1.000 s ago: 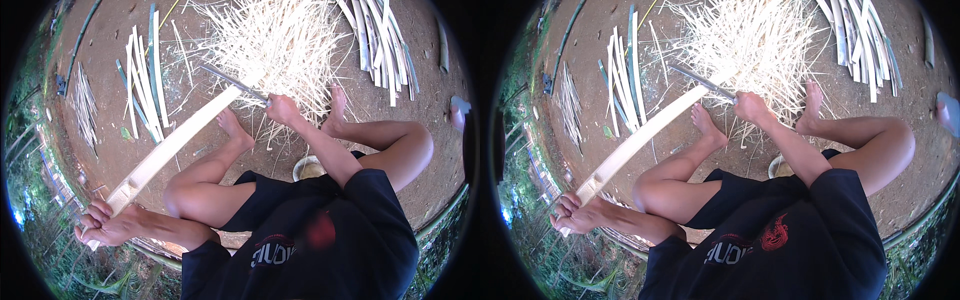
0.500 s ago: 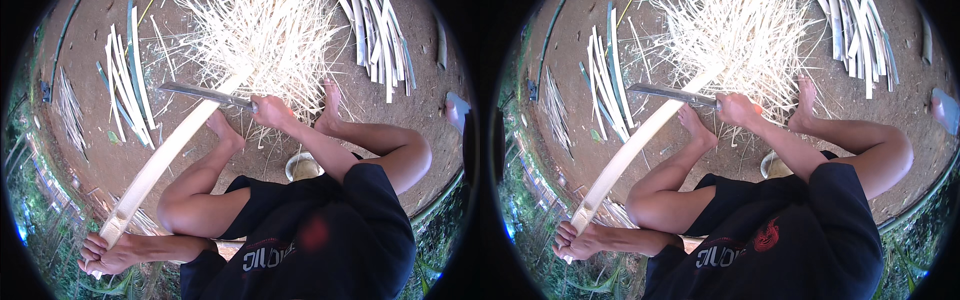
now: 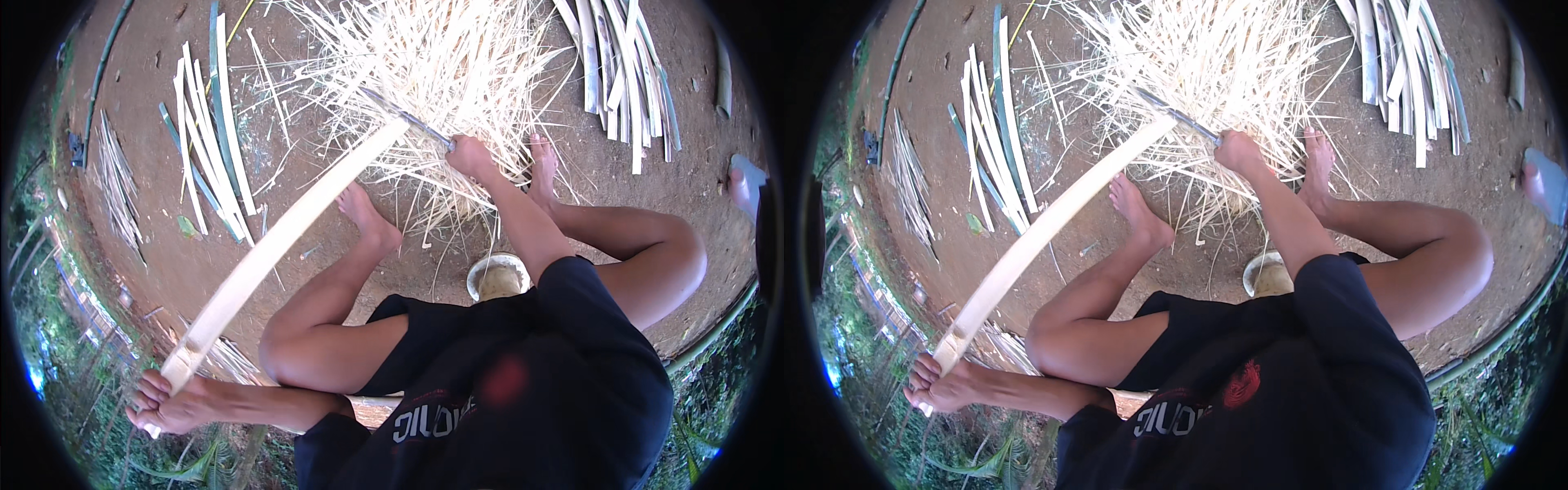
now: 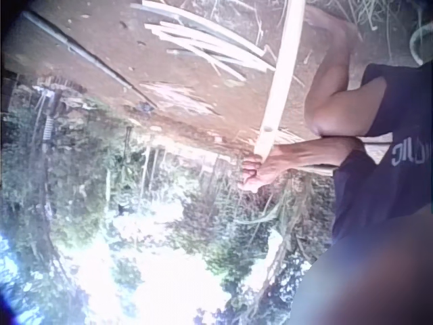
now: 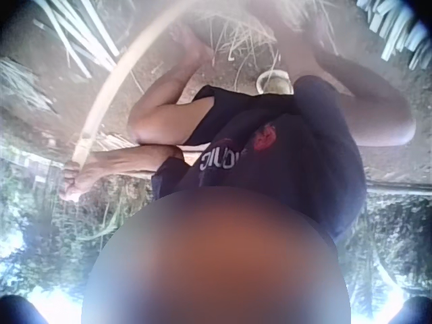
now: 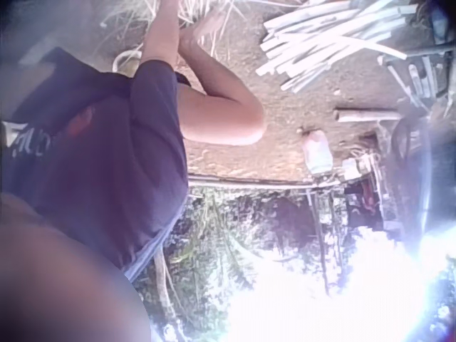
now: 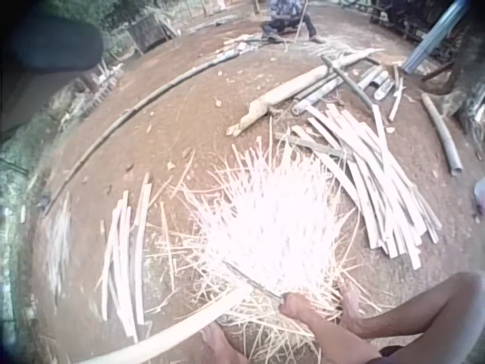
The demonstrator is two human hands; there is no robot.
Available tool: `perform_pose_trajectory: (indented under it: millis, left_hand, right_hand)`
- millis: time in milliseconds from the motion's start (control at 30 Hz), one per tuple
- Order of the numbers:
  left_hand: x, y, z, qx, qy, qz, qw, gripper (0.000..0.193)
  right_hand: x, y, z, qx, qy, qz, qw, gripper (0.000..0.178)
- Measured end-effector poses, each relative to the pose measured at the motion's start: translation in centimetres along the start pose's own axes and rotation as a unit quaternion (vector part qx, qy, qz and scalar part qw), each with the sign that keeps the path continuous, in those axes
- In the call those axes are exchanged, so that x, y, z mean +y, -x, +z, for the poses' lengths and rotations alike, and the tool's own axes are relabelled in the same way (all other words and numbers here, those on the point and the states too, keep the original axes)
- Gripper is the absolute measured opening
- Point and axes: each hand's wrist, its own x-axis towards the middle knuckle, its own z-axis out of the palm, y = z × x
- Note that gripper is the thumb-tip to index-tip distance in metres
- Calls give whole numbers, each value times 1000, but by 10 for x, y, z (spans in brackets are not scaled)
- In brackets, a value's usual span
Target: The person sits on the ground and uses a knife to split long bamboo strips into thinner slivers. They hold the bamboo with one hand and use the knife to shave and split the material, creating a pile of thin bamboo fibers.
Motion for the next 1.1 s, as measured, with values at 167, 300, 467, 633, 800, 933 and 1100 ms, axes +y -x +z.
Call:
perform_pose_trajectory:
  millis: [167, 300, 467, 633, 800, 933, 1100]
  left_hand:
    - [10, -2, -16, -8, 3, -10, 1000, 22]
    - [13, 9, -18, 13, -16, 6, 1000, 24]
    - [21, -6, -23, 11, 34, -10, 999, 24]
    - [58, -15, -17, 18, 40, 26, 999, 20]
    - [55, 22, 7, 38, 40, 31, 998, 22]
    - [50, 34, 11, 13, 71, 51, 996, 23]
    - [63, 43, 17, 37, 24, 80, 996, 24]
  right_hand:
    - [12, 7, -26, -67, -10, -35, 997, 40]
    - [6, 27, -12, -20, 2, -11, 1000, 40]
    - [27, 65, -7, 5, 15, -32, 999, 41]
    - [35, 69, -6, -73, -134, 28, 988, 28]
    - [-35, 121, -26, -67, -226, 37, 971, 20]
    - [-99, 181, -44, -44, -162, -108, 980, 28]
    - [-140, 218, -24, 50, -108, -327, 938, 31]
